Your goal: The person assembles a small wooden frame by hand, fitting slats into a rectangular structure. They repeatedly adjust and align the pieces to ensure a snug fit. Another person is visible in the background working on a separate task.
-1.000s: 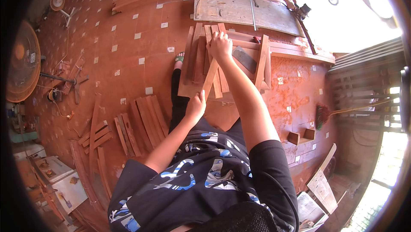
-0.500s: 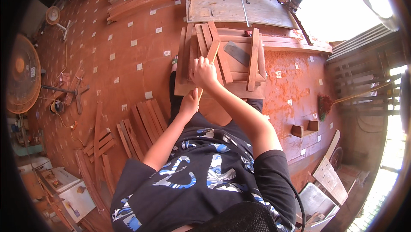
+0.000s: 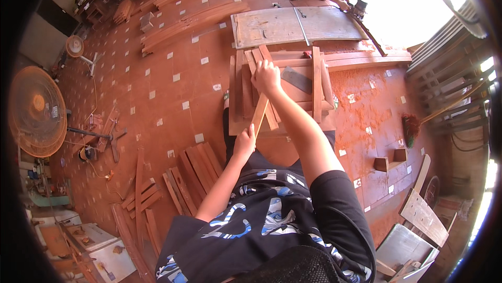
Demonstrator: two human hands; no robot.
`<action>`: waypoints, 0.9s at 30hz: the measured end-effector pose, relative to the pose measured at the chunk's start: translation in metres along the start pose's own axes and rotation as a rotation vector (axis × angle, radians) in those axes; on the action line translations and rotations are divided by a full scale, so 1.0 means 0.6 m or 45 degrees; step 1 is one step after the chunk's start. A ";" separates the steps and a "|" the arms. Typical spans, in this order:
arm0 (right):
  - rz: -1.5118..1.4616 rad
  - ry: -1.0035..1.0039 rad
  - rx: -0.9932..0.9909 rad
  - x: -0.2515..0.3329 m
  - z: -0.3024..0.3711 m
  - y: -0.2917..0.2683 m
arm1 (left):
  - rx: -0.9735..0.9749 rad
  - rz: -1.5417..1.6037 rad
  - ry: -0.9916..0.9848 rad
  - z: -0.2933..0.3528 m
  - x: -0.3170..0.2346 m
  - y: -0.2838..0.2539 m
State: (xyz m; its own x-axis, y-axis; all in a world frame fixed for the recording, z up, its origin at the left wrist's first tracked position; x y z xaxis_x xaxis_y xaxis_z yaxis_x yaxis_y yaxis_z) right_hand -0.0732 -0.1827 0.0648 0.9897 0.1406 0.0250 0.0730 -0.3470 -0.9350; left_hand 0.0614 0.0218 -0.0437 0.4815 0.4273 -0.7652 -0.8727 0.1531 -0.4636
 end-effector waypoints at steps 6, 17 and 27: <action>-0.099 0.154 0.053 -0.004 0.054 -0.021 | -0.007 -0.062 0.022 -0.004 -0.009 0.002; -0.152 -0.024 0.199 0.076 0.158 -0.036 | 0.031 0.060 0.007 -0.002 -0.001 0.005; 0.039 0.132 0.049 -0.097 -0.010 0.018 | 0.054 0.014 0.034 -0.006 -0.005 0.007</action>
State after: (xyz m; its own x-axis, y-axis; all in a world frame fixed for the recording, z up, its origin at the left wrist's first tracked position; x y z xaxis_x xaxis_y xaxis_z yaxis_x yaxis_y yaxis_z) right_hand -0.1295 -0.2000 0.0553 0.9990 0.0334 0.0305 0.0394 -0.3133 -0.9488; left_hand 0.0563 0.0180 -0.0447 0.4733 0.4051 -0.7823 -0.8804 0.1865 -0.4360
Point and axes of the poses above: each hand's wrist, its own z-axis away from the middle knuckle, its own y-axis out of the palm, x = y × z, the point moved 10 cm from there along -z, towards the middle knuckle, and after that the axes turned 3 degrees about z, right-handed, at the moved point
